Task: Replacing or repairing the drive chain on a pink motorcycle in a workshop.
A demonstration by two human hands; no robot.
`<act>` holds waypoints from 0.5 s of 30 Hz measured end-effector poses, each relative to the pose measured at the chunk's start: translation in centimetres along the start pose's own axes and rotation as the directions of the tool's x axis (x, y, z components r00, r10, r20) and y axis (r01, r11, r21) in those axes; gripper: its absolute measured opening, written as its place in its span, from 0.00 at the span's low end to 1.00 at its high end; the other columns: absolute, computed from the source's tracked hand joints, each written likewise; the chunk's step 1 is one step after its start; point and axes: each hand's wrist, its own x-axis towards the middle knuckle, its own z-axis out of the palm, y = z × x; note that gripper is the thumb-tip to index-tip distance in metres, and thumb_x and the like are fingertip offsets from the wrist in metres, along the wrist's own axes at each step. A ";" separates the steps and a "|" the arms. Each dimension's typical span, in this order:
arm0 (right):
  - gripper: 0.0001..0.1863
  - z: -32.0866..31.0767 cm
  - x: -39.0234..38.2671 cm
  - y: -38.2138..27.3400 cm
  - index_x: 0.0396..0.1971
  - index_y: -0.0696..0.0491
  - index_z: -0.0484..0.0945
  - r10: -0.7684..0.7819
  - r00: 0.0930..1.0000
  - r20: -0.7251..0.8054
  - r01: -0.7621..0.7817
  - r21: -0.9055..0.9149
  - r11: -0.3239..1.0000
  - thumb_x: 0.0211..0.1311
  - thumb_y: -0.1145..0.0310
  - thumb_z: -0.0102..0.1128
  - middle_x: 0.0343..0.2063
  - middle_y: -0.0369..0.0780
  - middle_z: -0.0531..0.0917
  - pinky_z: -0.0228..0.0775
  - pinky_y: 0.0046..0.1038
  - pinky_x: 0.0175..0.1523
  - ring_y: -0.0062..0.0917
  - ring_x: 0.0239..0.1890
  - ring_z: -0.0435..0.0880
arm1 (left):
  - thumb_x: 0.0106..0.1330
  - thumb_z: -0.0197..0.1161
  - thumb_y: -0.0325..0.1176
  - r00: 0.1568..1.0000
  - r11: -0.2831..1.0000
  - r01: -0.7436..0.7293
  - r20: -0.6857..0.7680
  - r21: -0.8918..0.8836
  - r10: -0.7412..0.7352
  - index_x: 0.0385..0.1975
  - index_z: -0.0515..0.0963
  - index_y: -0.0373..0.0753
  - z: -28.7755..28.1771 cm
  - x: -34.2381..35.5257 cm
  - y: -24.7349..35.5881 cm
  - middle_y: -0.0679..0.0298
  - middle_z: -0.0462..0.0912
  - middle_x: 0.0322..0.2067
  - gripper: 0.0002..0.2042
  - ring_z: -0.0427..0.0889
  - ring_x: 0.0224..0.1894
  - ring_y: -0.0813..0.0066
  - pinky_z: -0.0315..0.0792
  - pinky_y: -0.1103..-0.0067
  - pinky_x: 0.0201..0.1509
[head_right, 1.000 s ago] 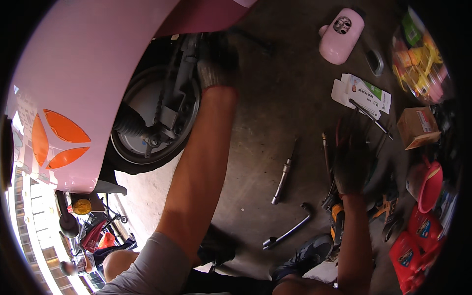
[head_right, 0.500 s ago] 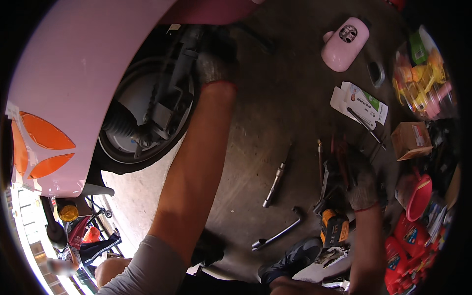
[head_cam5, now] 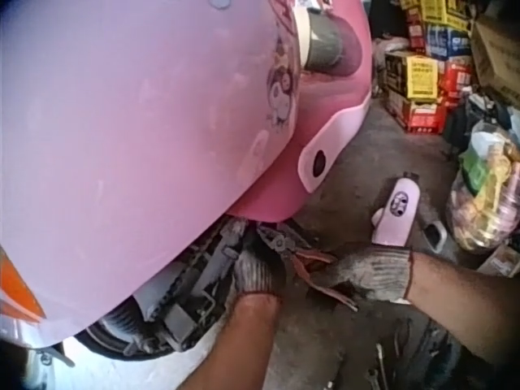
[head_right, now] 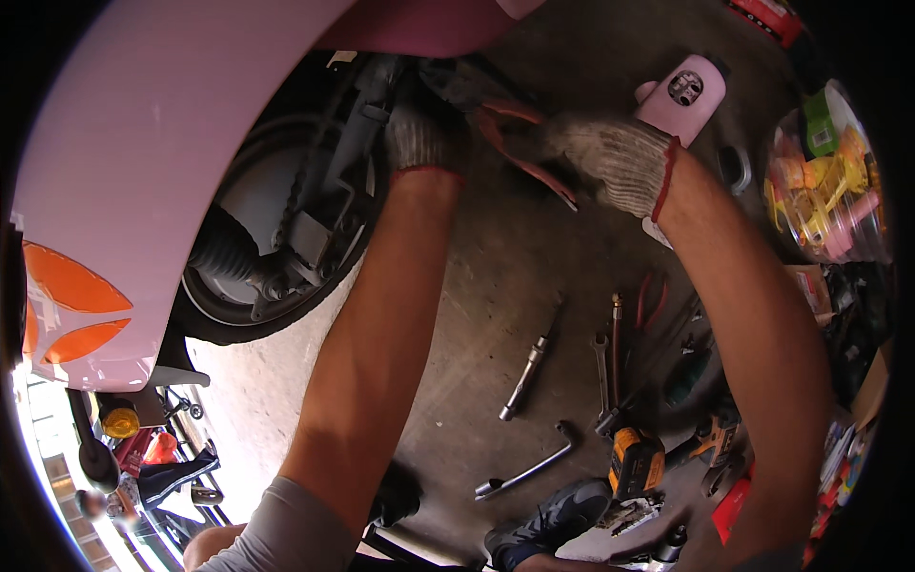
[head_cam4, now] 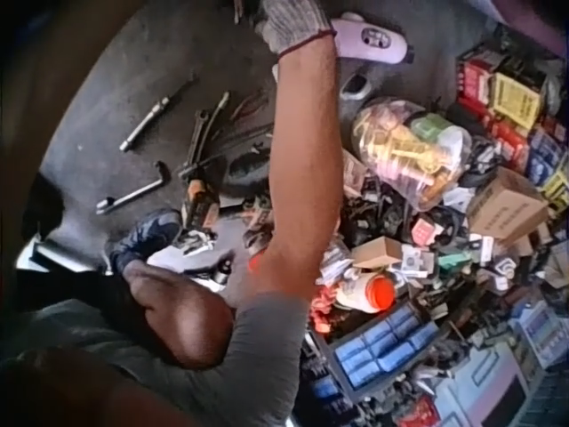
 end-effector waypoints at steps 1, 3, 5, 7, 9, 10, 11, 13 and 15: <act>0.20 -0.3 0.9 0.0 0.52 0.55 0.73 -0.054 0.998 0.028 0.057 -0.114 0.992 0.56 0.76 0.54 0.43 0.40 0.80 0.71 0.24 0.43 0.20 0.42 0.78 | 0.66 0.43 0.36 1.000 1.000 0.002 0.000 -0.030 -0.002 0.51 0.69 0.41 -0.2 -0.2 -0.1 0.61 0.71 0.53 0.16 0.68 0.57 0.68 0.61 0.74 0.59; 0.20 -0.9 2.2 0.1 0.51 0.55 0.74 -0.147 0.985 0.095 0.170 -0.333 0.927 0.56 0.76 0.54 0.43 0.40 0.80 0.71 0.24 0.42 0.20 0.41 0.78 | 0.66 0.44 0.35 1.000 0.995 0.006 -0.002 -0.095 -0.006 0.50 0.70 0.42 -0.7 0.1 -0.1 0.61 0.72 0.52 0.15 0.68 0.56 0.68 0.62 0.74 0.58; 0.20 -0.8 2.8 -0.1 0.51 0.55 0.74 -0.218 0.959 0.183 0.282 -0.525 0.803 0.56 0.77 0.54 0.42 0.40 0.80 0.71 0.23 0.42 0.19 0.41 0.77 | 0.65 0.45 0.35 1.000 0.987 0.013 0.001 -0.158 -0.013 0.49 0.71 0.42 -1.2 -0.4 -0.1 0.61 0.72 0.51 0.15 0.69 0.56 0.68 0.62 0.74 0.58; 0.18 -0.7 2.8 -0.7 0.49 0.55 0.76 -0.072 0.988 0.133 0.111 -0.314 0.943 0.56 0.77 0.53 0.42 0.40 0.80 0.71 0.23 0.42 0.20 0.41 0.77 | 0.64 0.45 0.34 1.000 0.975 0.019 0.005 -0.223 -0.018 0.48 0.71 0.42 -1.5 0.1 -0.2 0.61 0.73 0.50 0.14 0.69 0.55 0.67 0.63 0.74 0.58; 0.17 -0.3 2.5 -1.6 0.48 0.55 0.77 0.084 0.989 0.122 -0.075 -0.076 0.994 0.56 0.78 0.53 0.41 0.39 0.80 0.71 0.23 0.42 0.20 0.41 0.77 | 0.63 0.46 0.34 1.000 0.958 0.025 0.010 -0.285 -0.023 0.47 0.72 0.43 -2.1 -0.3 -0.1 0.61 0.73 0.49 0.14 0.70 0.54 0.67 0.63 0.74 0.57; 0.16 0.2 2.1 -2.5 0.47 0.56 0.77 0.054 0.995 0.086 -0.046 -0.098 0.994 0.57 0.77 0.52 0.41 0.39 0.80 0.71 0.23 0.42 0.20 0.41 0.77 | 0.63 0.46 0.34 1.000 0.950 0.028 0.009 -0.310 -0.026 0.46 0.72 0.43 -2.4 -0.1 -0.6 0.61 0.74 0.49 0.14 0.70 0.54 0.67 0.63 0.73 0.57; 0.15 0.7 1.7 -3.2 0.46 0.56 0.78 0.031 0.998 0.046 -0.025 -0.123 0.992 0.58 0.77 0.51 0.40 0.38 0.80 0.70 0.23 0.42 0.20 0.41 0.77 | 0.63 0.47 0.34 1.000 0.939 0.031 0.013 -0.342 -0.029 0.46 0.72 0.43 -2.6 -0.2 -0.6 0.61 0.74 0.49 0.13 0.70 0.54 0.67 0.64 0.73 0.57; 0.15 1.9 0.9 -5.0 0.46 0.56 0.78 0.125 0.992 0.005 -0.125 0.018 0.992 0.59 0.75 0.52 0.41 0.39 0.79 0.70 0.23 0.42 0.20 0.42 0.76 | 0.62 0.47 0.33 0.999 0.913 0.037 0.018 -0.406 -0.033 0.45 0.73 0.44 -2.9 -0.3 -0.6 0.61 0.74 0.48 0.13 0.71 0.53 0.66 0.64 0.73 0.57; 0.14 2.0 0.8 -5.3 0.46 0.56 0.78 0.221 0.975 -0.024 -0.215 0.162 0.963 0.60 0.73 0.52 0.42 0.40 0.79 0.70 0.23 0.43 0.20 0.43 0.76 | 0.61 0.48 0.33 0.999 0.882 0.043 0.024 -0.468 -0.036 0.43 0.74 0.44 -3.1 0.0 -0.8 0.61 0.75 0.47 0.12 0.72 0.52 0.66 0.64 0.73 0.56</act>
